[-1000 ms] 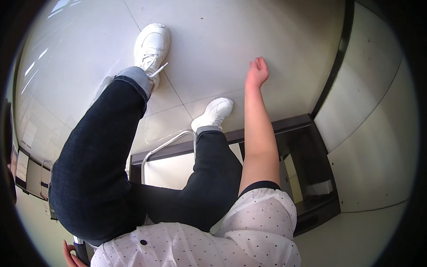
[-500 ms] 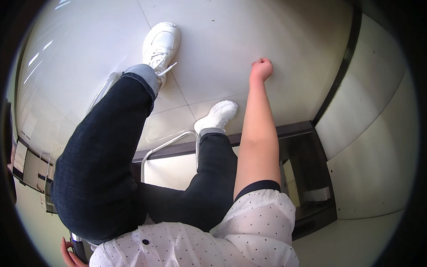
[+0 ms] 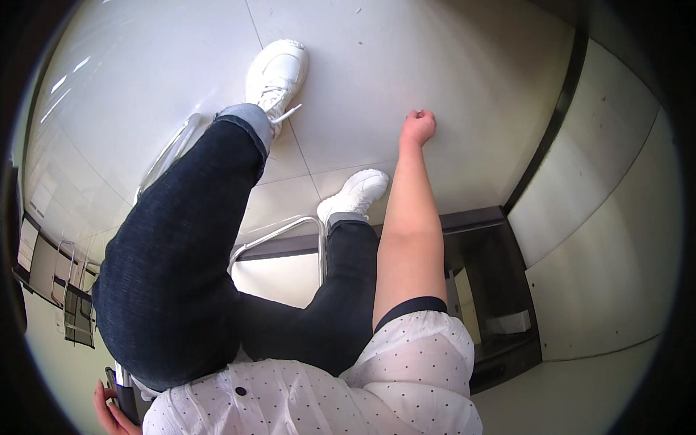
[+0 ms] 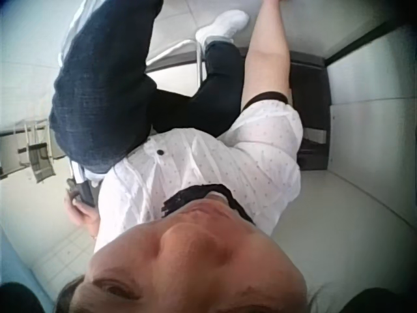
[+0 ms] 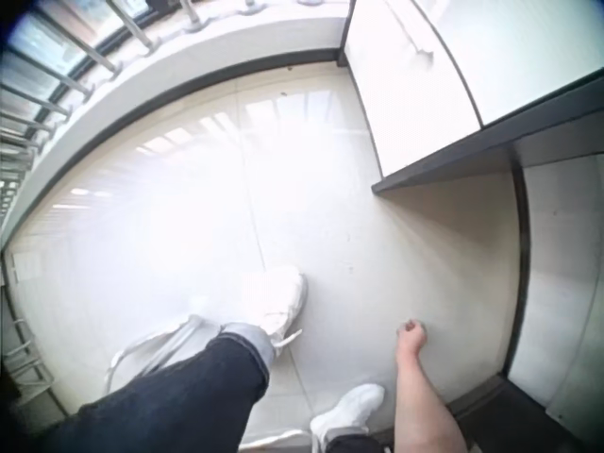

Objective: The person assembles a black circular appliance base by inserting small metal rings into the central hub. They repeatedly pick up the rings from the table, place them into the hub, and adjust the base orientation. The person also briefly reaches down to pick up a ring that fell on the floor.

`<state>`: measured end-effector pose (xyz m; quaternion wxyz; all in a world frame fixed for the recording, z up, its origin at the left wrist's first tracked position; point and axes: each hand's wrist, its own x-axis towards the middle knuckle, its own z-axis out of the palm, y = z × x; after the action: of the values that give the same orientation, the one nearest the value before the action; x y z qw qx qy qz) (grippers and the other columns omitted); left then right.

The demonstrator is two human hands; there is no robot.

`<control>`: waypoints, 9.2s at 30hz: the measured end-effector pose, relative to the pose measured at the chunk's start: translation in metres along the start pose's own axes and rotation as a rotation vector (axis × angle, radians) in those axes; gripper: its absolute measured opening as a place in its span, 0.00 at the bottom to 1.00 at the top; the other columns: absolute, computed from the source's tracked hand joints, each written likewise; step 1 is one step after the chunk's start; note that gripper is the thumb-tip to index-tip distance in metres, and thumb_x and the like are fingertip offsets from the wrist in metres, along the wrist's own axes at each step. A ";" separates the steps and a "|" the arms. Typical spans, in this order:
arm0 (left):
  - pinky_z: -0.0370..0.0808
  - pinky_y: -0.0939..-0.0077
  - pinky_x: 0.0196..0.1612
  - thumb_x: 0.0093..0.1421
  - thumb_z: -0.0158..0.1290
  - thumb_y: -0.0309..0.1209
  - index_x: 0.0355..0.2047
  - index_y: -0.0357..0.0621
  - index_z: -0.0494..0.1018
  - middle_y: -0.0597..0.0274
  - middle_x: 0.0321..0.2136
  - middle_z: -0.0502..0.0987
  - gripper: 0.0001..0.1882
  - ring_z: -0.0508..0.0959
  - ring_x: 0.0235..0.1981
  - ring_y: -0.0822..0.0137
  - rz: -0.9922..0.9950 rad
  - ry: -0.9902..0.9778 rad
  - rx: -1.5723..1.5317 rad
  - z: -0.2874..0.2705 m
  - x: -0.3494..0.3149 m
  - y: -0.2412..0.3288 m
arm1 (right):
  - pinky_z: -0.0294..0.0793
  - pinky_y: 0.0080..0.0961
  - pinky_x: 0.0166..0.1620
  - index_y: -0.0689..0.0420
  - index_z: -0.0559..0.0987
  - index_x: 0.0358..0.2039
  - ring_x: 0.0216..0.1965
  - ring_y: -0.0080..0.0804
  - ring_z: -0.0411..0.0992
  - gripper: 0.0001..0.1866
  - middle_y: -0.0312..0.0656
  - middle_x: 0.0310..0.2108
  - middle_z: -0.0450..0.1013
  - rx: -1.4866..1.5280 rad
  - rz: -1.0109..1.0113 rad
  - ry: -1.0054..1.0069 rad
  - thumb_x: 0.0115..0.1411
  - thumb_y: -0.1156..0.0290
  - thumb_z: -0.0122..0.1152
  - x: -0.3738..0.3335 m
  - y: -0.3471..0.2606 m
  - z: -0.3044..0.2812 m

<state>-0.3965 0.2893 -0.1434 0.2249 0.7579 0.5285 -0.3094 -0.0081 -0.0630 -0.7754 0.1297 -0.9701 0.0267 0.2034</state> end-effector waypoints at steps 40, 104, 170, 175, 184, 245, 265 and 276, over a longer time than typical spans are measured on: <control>0.63 0.72 0.22 0.50 0.53 0.22 0.46 0.30 0.69 0.56 0.19 0.69 0.21 0.67 0.17 0.63 0.553 0.265 -0.507 0.030 0.000 -0.024 | 0.73 0.34 0.24 0.60 0.72 0.31 0.19 0.40 0.72 0.09 0.47 0.20 0.70 0.188 -0.342 -0.113 0.61 0.69 0.45 -0.285 -0.172 -0.194; 0.73 0.65 0.43 0.55 0.46 0.54 0.41 0.46 0.77 0.51 0.31 0.80 0.27 0.78 0.38 0.55 0.344 0.103 0.043 0.049 -0.003 0.169 | 0.71 0.40 0.46 0.60 0.78 0.40 0.45 0.50 0.72 0.26 0.55 0.40 0.74 0.806 0.589 -0.464 0.56 0.49 0.48 -0.326 0.160 -0.212; 0.71 0.70 0.45 0.39 0.69 0.44 0.57 0.34 0.61 0.46 0.41 0.75 0.49 0.74 0.44 0.59 1.609 0.202 -0.647 -0.058 -0.106 0.358 | 0.74 0.37 0.40 0.54 0.80 0.34 0.36 0.46 0.74 0.09 0.46 0.33 0.76 -0.081 -0.024 0.879 0.53 0.72 0.55 -0.381 0.060 -0.689; 0.70 0.64 0.49 0.37 0.70 0.44 0.59 0.41 0.58 0.47 0.49 0.66 0.51 0.68 0.50 0.55 1.652 0.307 -0.565 -0.051 -0.111 0.372 | 0.73 0.36 0.42 0.56 0.80 0.34 0.38 0.46 0.74 0.09 0.47 0.34 0.76 -0.172 0.053 0.747 0.53 0.71 0.55 -0.338 0.090 -0.699; 0.65 0.60 0.53 0.35 0.70 0.40 0.58 0.43 0.60 0.48 0.48 0.65 0.50 0.65 0.50 0.49 1.795 0.500 -0.562 -0.046 -0.104 0.403 | 0.73 0.35 0.43 0.55 0.79 0.35 0.40 0.43 0.73 0.09 0.46 0.36 0.75 -0.234 0.005 0.705 0.53 0.70 0.56 -0.322 0.108 -0.701; 0.63 0.65 0.57 0.38 0.67 0.39 0.51 0.49 0.72 0.56 0.45 0.74 0.36 0.69 0.49 0.59 2.075 0.490 -0.439 -0.051 -0.107 0.439 | 0.60 0.25 0.57 0.61 0.63 0.56 0.53 0.30 0.63 0.31 0.42 0.53 0.65 1.557 -0.490 0.731 0.57 0.60 0.61 -0.294 -0.112 -0.663; 0.65 0.71 0.47 0.35 0.68 0.30 0.53 0.44 0.70 0.61 0.33 0.71 0.40 0.67 0.40 0.61 2.060 0.259 -0.640 -0.034 -0.098 0.454 | 0.61 0.26 0.57 0.62 0.63 0.56 0.53 0.30 0.64 0.29 0.42 0.53 0.65 1.488 -0.475 0.777 0.59 0.61 0.59 -0.293 -0.116 -0.665; 0.65 0.68 0.49 0.38 0.66 0.31 0.58 0.39 0.62 0.57 0.37 0.72 0.44 0.68 0.42 0.58 2.042 0.126 -0.552 -0.036 -0.093 0.452 | 0.65 0.22 0.52 0.65 0.66 0.53 0.47 0.28 0.67 0.31 0.43 0.46 0.70 1.439 -0.514 0.817 0.54 0.63 0.66 -0.305 -0.127 -0.670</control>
<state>0.0136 0.0987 -0.0460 0.5148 0.7799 -0.2966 0.1971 -0.0149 -0.1167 -0.0305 0.7343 -0.6251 -0.0266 -0.2632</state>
